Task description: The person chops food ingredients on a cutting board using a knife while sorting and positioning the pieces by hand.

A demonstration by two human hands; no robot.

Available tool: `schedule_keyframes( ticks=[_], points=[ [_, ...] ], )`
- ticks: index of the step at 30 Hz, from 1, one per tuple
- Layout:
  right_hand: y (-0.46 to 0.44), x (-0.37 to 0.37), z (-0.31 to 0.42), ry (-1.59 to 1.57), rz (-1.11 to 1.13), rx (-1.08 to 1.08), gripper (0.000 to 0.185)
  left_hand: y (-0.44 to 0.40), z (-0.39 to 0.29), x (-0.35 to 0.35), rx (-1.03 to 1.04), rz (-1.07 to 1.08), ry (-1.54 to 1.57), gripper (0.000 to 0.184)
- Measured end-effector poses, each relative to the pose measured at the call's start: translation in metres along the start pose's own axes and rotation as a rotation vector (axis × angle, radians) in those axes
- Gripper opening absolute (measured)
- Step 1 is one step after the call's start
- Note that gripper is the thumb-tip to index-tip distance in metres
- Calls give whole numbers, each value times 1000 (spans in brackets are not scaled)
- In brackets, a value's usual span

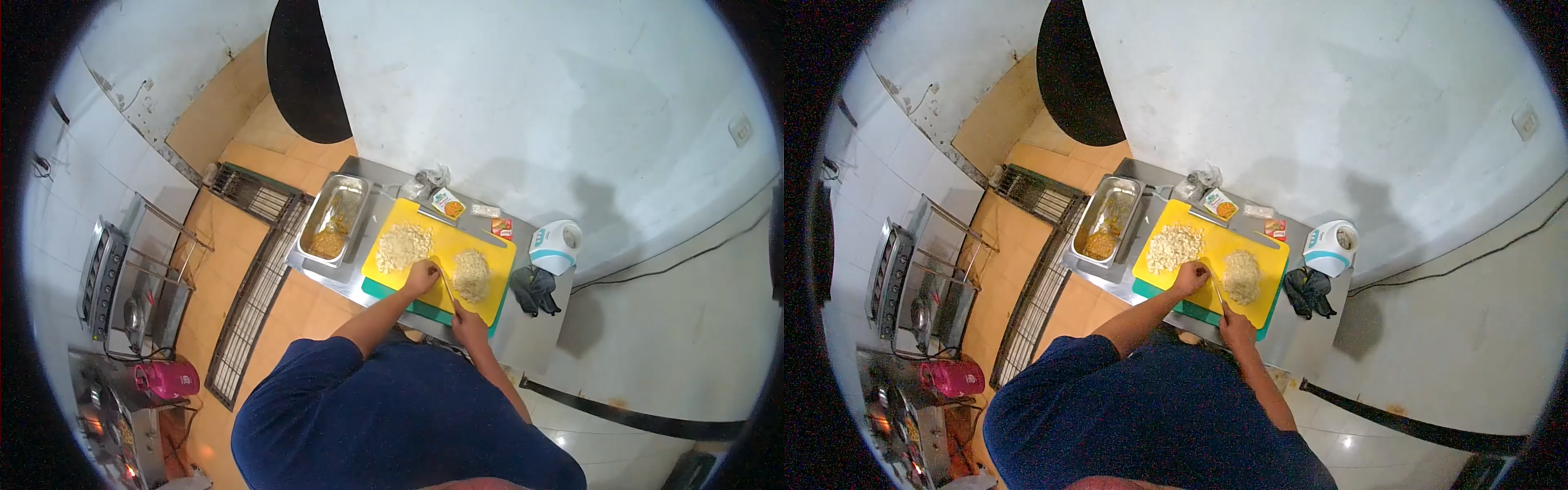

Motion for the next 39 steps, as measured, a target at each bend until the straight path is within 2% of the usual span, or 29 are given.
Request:
schedule_keyframes(
  ticks=[3, 7, 26, 39],
  points=[
    [-2, 3, -3, 11, -7, -6, 45, -1, 1, 0, -63, -3, -52, 17],
    [-10, -5, 10, 119, -9, -38, 45, 1, -4, -1, -29, -34, -52, 17],
    [-9, -8, 14, 73, 43, -28, 47, -5, 11, 2, -75, -24, -53, 18],
    [-8, -14, 14, 86, 62, -13, 48, -3, -7, -3, -48, -32, -63, 19]
  ],
)
Point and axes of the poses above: each hand's wrist, its own y-axis away from the middle knuckle, its own x-axis out of the palm, z = x × y, the point moved 10 cm from there along -y, towards the middle knuckle, and after that the axes turned 3 degrees about y, right-handed, at the moved point
